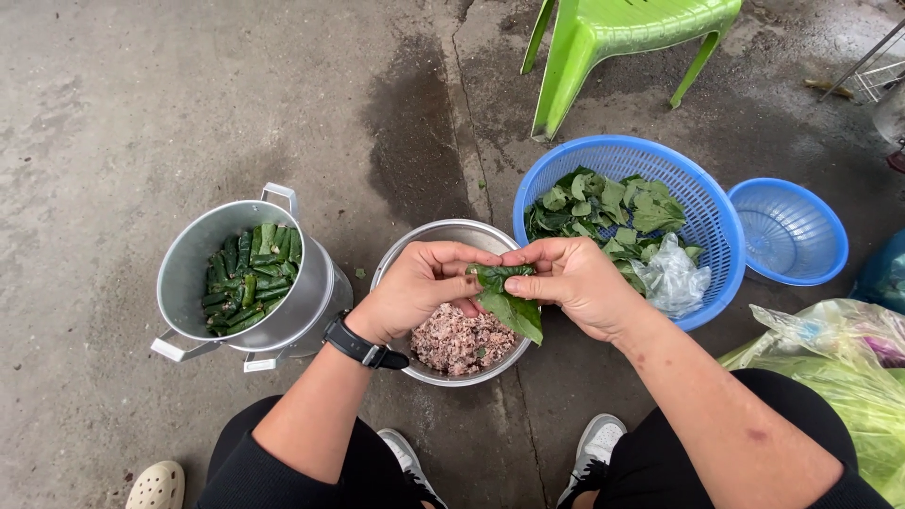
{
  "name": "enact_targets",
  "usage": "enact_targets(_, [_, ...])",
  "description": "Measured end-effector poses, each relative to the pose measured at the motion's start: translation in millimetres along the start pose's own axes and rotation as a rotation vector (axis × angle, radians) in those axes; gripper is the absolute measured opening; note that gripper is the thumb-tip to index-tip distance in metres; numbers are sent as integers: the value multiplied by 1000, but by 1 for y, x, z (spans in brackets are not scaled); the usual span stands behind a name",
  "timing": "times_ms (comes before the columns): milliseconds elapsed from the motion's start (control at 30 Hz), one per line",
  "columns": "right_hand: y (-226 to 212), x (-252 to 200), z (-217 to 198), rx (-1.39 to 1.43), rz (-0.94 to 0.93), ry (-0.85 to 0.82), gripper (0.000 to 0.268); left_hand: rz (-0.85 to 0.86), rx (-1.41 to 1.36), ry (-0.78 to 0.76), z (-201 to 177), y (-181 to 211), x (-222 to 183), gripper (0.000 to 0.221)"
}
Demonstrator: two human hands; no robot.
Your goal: Wrapping minced meat filling in green leaves and placing the rolls into a steamer pot for cooking.
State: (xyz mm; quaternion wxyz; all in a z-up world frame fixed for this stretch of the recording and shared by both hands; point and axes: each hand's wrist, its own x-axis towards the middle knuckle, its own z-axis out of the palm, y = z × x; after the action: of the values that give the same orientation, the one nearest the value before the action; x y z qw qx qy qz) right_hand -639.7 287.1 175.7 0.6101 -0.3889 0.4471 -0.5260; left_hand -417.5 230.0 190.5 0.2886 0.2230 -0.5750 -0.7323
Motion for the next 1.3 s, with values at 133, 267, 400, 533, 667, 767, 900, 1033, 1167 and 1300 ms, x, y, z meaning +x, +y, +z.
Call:
enact_targets(133, [-3, -2, 5, 0, -26, 28, 36, 40, 20, 118, 1, -13, 7, 35])
enact_targets(267, [-8, -2, 7, -4, -35, 37, 36, 87, 109, 166, -3, -21, 6, 34])
enact_targets(400, [-10, -3, 10, -20, -49, 36, 36, 131, 77, 173, 1, -24, 8, 36])
enact_targets(533, [-8, -1, 7, -29, -64, 45, 37, 138, -31, 152, 6, -16, 4, 33])
enact_targets(667, [-11, -1, 6, -59, -93, 46, 37, 88, -73, 48, 9, 6, -6, 45])
enact_targets(767, [-9, -3, 9, -111, -123, 18, 35, 120, 32, 114, 7, -14, 4, 46])
enact_targets(900, [-12, -5, 10, -129, -139, 10, 35, 125, 78, 181, 4, -27, 7, 38])
enact_targets(1033, [-18, -8, 12, -91, -125, 25, 40, 142, 76, 227, 2, -30, 10, 34])
enact_targets(1167, [-8, -4, 8, -84, -132, 67, 37, 170, 71, 221, 8, -24, 7, 32])
enact_targets(1300, [-15, -7, 13, -103, -148, 60, 39, 157, 104, 202, 14, -12, 2, 31])
